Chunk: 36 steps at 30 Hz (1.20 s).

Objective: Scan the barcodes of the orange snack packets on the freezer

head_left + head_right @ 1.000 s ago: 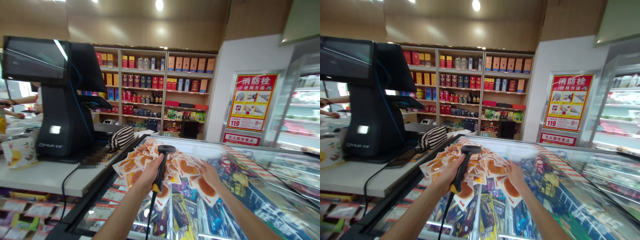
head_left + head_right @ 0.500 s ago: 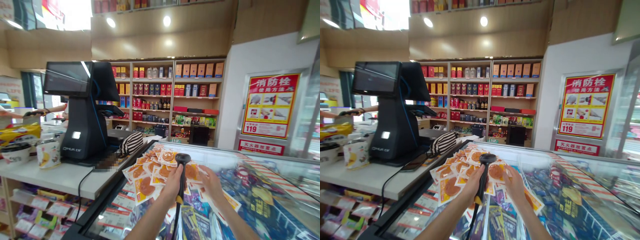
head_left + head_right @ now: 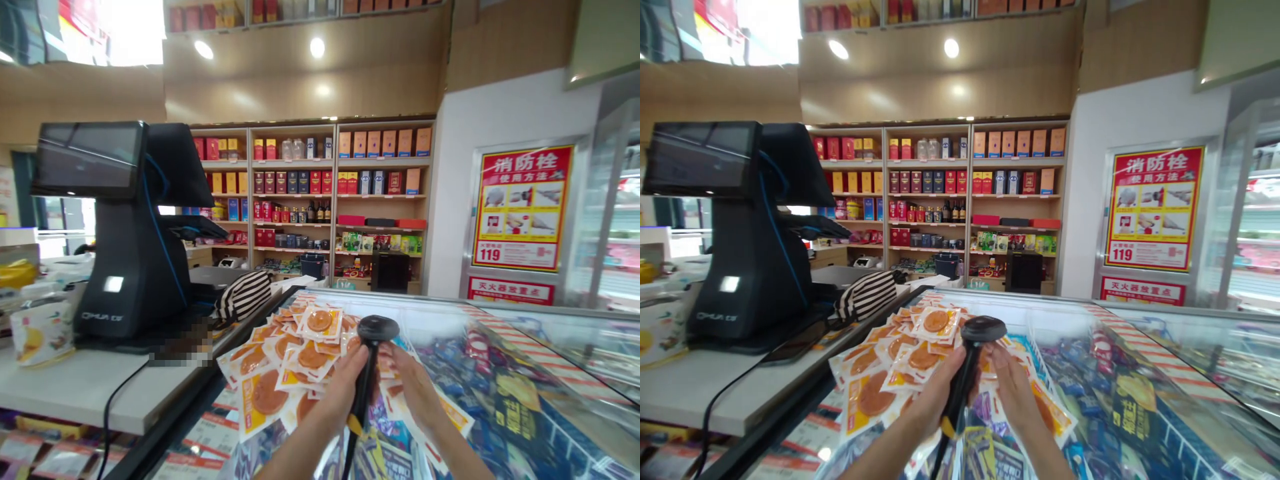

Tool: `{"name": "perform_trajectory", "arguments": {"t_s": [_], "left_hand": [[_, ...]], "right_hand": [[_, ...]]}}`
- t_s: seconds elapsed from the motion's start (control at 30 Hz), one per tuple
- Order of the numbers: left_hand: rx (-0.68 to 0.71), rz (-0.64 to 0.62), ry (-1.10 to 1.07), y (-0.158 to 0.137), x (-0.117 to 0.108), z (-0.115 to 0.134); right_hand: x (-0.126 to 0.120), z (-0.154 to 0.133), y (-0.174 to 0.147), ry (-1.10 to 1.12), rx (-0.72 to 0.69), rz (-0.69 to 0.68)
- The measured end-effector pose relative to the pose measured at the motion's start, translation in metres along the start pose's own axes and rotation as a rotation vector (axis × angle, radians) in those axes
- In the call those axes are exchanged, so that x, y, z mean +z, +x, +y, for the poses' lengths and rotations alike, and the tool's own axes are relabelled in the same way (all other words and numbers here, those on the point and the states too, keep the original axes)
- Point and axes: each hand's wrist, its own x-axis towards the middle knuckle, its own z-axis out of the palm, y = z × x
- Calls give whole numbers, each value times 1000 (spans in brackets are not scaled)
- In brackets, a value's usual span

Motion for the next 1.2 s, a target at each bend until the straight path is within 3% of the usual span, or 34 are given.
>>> {"name": "perform_trajectory", "arguments": {"t_s": [0.13, 0.27, 0.33, 0.4, 0.53, 0.63, 0.7, 0.8, 1.03, 1.2], "left_hand": [[-110, 15, -95, -2, -34, 16], [-165, 20, -171, -3, -41, 25], [-160, 38, -178, -4, -38, 27], [-160, 20, -185, -4, -36, 28], [-140, -27, -197, -6, -32, 28], [-125, 3, -156, -9, -26, 26], [-131, -29, -121, -12, -22, 23], [-164, -93, -69, -16, -17, 18], [-160, -93, 27, -18, -15, 12], [-156, -119, 49, -20, -17, 18]], "right_hand": [[0, 30, 13, -612, -199, -92], [20, 41, 24, -858, -234, -214], [23, 39, 30, -793, -228, -244], [12, 38, 36, -677, -160, -182], [-44, 49, 37, -399, 201, 168], [-83, 62, 27, -36, 397, 262], [-95, 66, 20, 123, 451, 286], [-93, 63, 16, 219, 450, 283], [-77, 57, 15, 241, 431, 217], [-86, 68, 18, 98, 446, 281]]}}
